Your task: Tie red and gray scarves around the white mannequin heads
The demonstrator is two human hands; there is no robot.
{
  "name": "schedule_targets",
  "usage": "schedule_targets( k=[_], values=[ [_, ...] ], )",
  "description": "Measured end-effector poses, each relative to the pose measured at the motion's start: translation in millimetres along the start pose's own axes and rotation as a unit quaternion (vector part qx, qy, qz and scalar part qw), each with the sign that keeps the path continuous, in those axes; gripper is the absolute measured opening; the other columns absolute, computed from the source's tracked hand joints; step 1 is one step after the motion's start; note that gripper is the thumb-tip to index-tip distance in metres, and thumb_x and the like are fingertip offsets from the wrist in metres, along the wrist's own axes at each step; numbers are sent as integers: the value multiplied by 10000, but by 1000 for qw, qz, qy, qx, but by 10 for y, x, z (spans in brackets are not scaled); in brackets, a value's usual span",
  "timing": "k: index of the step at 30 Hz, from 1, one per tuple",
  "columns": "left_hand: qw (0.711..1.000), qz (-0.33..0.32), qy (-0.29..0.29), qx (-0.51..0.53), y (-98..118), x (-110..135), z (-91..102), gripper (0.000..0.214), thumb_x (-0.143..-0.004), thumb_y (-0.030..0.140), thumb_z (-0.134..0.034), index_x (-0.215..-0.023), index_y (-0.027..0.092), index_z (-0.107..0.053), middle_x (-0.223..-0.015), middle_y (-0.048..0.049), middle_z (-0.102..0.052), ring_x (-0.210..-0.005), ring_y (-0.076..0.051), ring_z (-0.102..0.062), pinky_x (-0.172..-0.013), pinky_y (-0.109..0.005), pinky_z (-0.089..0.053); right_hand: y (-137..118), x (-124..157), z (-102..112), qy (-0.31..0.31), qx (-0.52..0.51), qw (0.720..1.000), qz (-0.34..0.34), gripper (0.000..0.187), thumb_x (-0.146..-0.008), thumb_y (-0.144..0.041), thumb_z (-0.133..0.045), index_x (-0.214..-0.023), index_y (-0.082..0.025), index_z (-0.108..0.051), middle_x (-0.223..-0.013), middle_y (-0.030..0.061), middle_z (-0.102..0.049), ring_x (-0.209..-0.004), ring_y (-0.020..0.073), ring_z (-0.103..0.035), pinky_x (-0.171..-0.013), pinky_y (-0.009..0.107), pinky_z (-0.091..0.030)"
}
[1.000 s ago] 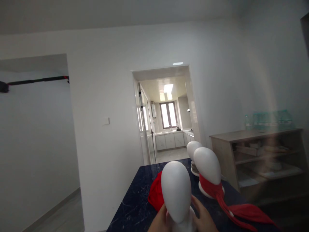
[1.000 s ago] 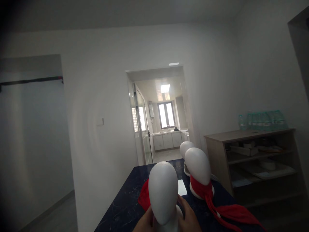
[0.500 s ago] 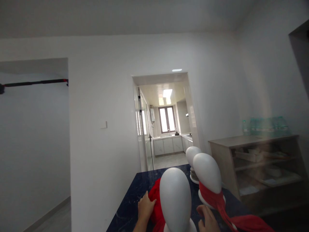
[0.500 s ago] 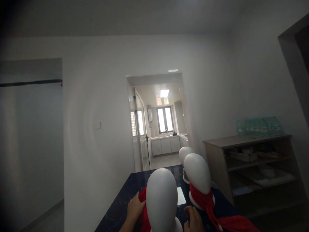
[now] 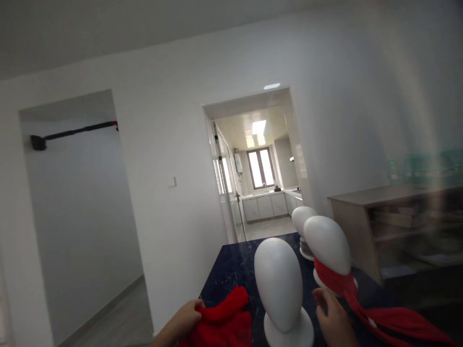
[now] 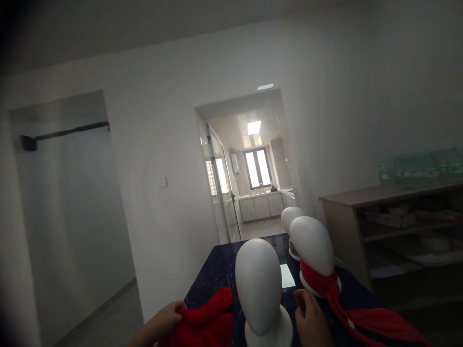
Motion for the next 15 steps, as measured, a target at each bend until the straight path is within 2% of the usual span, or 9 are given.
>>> schedule_targets(
  k=[1, 3, 4, 6, 8, 11, 13, 15],
  values=[
    [999, 1, -3, -40, -89, 148, 61, 345, -644, 56, -568, -920, 145, -754, -923, -95, -816, -958, -324, -777, -796, -357, -555, -7, 1, 25, 3, -1, 1000, -5, 324, -732, -302, -535, -1009, -240, -692, -1068, 117, -801, -1048, 312, -773, -969, 442, -602],
    [994, -6, 8, -113, -133, 383, 109, 570, -669, 156, -652, -1229, 91, -728, -1259, -191, -776, -1163, -386, -732, -980, -446, -556, -14, 4, 69, 7, -2, 1000, -11, 334, -743, -316, -540, -1031, -233, -687, -1086, 123, -799, -1067, 316, -769, -977, 446, -596],
    [991, -23, 17, -133, -71, 457, 84, 705, -694, 228, -689, -1384, 90, -658, -1436, -206, -693, -1295, -389, -673, -1100, -458, -510, -19, 8, 88, 10, -2, 1000, -14, 334, -743, -320, -542, -1030, -231, -687, -1087, 125, -797, -1069, 317, -768, -976, 445, -593],
    [988, -84, 22, -126, 197, 513, -70, 847, -751, 364, -718, -1550, 150, -537, -1636, -145, -544, -1493, -324, -525, -1258, -373, -380, -45, 27, 117, 15, -2, 1000, -16, 323, -726, -325, -550, -1002, -233, -691, -1066, 118, -796, -1054, 316, -766, -966, 439, -591],
    [982, -151, 25, -107, 558, 474, -295, 760, -830, 438, -666, -1542, 193, -562, -1619, -115, -574, -1516, -279, -503, -1282, -332, -346, -100, 56, 132, 21, -6, 1000, -13, 315, -692, -328, -560, -961, -241, -698, -1034, 106, -795, -1027, 314, -766, -951, 432, -594],
    [983, -142, 44, -109, 934, 296, -577, 649, -797, 417, -708, -1414, 216, -680, -1469, -144, -695, -1438, -342, -578, -1274, -435, -369, -225, 87, 152, 34, -16, 999, -2, 330, -642, -329, -565, -926, -243, -708, -1008, 104, -791, -1004, 325, -764, -946, 445, -601],
    [987, -118, 55, -99, 1060, 185, -660, 528, -790, 360, -711, -1295, 211, -747, -1391, -175, -733, -1353, -384, -641, -1228, -507, -413, -295, 76, 221, 52, -23, 998, 0, 332, -618, -338, -568, -904, -248, -710, -982, 104, -793, -988, 338, -767, -943, 461, -608],
    [990, -97, 72, -79, 1088, 109, -618, 374, -845, 294, -638, -1178, 199, -782, -1303, -195, -770, -1265, -390, -698, -1149, -527, -475, -323, 45, 373, 70, -44, 997, -9, 319, -597, -356, -583, -875, -262, -708, -944, 96, -803, -954, 349, -778, -915, 466, -625]
  ],
)
Point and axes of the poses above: each hand's wrist, its own x-axis away from the middle knuckle, its own z-axis out of the back of the hand, y = z × x, the point moved 7 cm from there along -x, towards the middle knuckle
